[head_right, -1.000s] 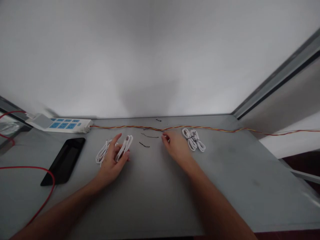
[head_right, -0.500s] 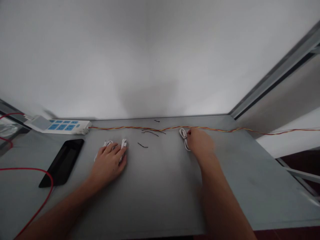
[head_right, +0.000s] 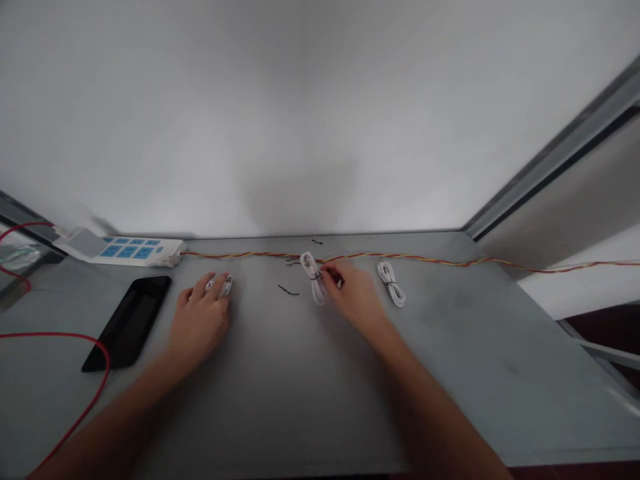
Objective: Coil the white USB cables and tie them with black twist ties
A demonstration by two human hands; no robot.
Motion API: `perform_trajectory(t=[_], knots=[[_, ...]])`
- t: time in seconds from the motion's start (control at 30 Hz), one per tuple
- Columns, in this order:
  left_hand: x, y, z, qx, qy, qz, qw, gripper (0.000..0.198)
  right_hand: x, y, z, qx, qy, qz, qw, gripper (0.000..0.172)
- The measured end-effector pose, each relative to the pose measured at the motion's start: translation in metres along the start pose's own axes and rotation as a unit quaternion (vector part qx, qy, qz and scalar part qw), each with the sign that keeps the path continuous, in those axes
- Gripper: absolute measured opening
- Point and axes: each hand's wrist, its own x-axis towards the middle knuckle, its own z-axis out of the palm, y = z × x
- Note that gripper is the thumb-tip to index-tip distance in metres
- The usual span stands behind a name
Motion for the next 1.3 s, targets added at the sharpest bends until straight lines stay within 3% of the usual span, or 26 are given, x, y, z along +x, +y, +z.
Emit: perform_trajectory(t=[0.1, 0.17, 0.23, 0.33, 0.4, 0.5, 0.67, 0.77, 0.83, 0.87, 1.03, 1.1, 1.17, 1.2, 1.23, 1.3], knots=[[-0.001, 0.009, 0.0, -0.122, 0.053, -0.001, 0.991, 0.028, -0.006, -0.006, 0.015, 0.119, -0.054, 0.003, 0.991, 0.022], [-0.003, 0.019, 0.001, -0.283, 0.067, -0.006, 0.957, 0.032, -0.01, -0.011, 0.022, 0.196, -0.093, 0.013, 0.976, 0.022], [-0.004, 0.03, 0.003, -0.48, -0.001, -0.038, 0.876, 0.04, -0.015, -0.017, 0.026, 0.257, -0.143, 0.012, 0.956, 0.023], [-0.003, 0.04, 0.007, -0.695, -0.112, -0.098, 0.703, 0.043, -0.021, -0.025, 0.028, 0.308, -0.208, -0.005, 0.928, 0.023], [-0.001, 0.041, 0.011, -0.741, -0.137, -0.145, 0.641, 0.042, -0.024, -0.028, 0.028, 0.308, -0.23, -0.018, 0.923, 0.023], [0.002, 0.038, 0.015, -0.782, -0.137, -0.191, 0.577, 0.037, -0.026, -0.029, 0.028, 0.289, -0.234, -0.037, 0.928, 0.022], [0.002, 0.035, 0.011, -0.828, -0.165, -0.198, 0.498, 0.035, -0.022, -0.026, 0.031, 0.218, -0.172, -0.046, 0.96, 0.016], [0.002, 0.037, 0.011, -0.852, -0.153, -0.211, 0.454, 0.032, -0.022, -0.027, 0.032, 0.16, -0.157, -0.081, 0.971, 0.016], [0.002, 0.039, 0.013, -0.855, -0.127, -0.22, 0.453, 0.03, -0.025, -0.029, 0.031, 0.121, -0.171, -0.131, 0.969, 0.018], [0.002, 0.039, 0.014, -0.848, -0.115, -0.218, 0.469, 0.03, -0.027, -0.03, 0.031, 0.103, -0.175, -0.154, 0.967, 0.018], [0.002, 0.041, 0.012, -0.735, -0.056, -0.168, 0.654, 0.025, -0.031, -0.033, 0.029, 0.05, -0.145, -0.202, 0.967, 0.022], [0.002, 0.041, 0.01, -0.707, -0.053, -0.146, 0.69, 0.023, -0.03, -0.032, 0.029, 0.058, -0.125, -0.196, 0.971, 0.022], [0.002, 0.041, 0.009, -0.711, -0.073, -0.135, 0.686, 0.022, -0.027, -0.03, 0.029, 0.076, -0.11, -0.163, 0.977, 0.021], [0.002, 0.04, 0.009, -0.725, -0.092, -0.14, 0.669, 0.021, -0.026, -0.029, 0.029, 0.086, -0.106, -0.137, 0.981, 0.021], [0.002, 0.039, 0.009, -0.745, -0.113, -0.154, 0.639, 0.021, -0.025, -0.029, 0.028, 0.095, -0.106, -0.111, 0.984, 0.021], [0.003, 0.037, 0.009, -0.8, -0.159, -0.189, 0.547, 0.023, -0.023, -0.028, 0.027, 0.114, -0.117, -0.077, 0.984, 0.021]])
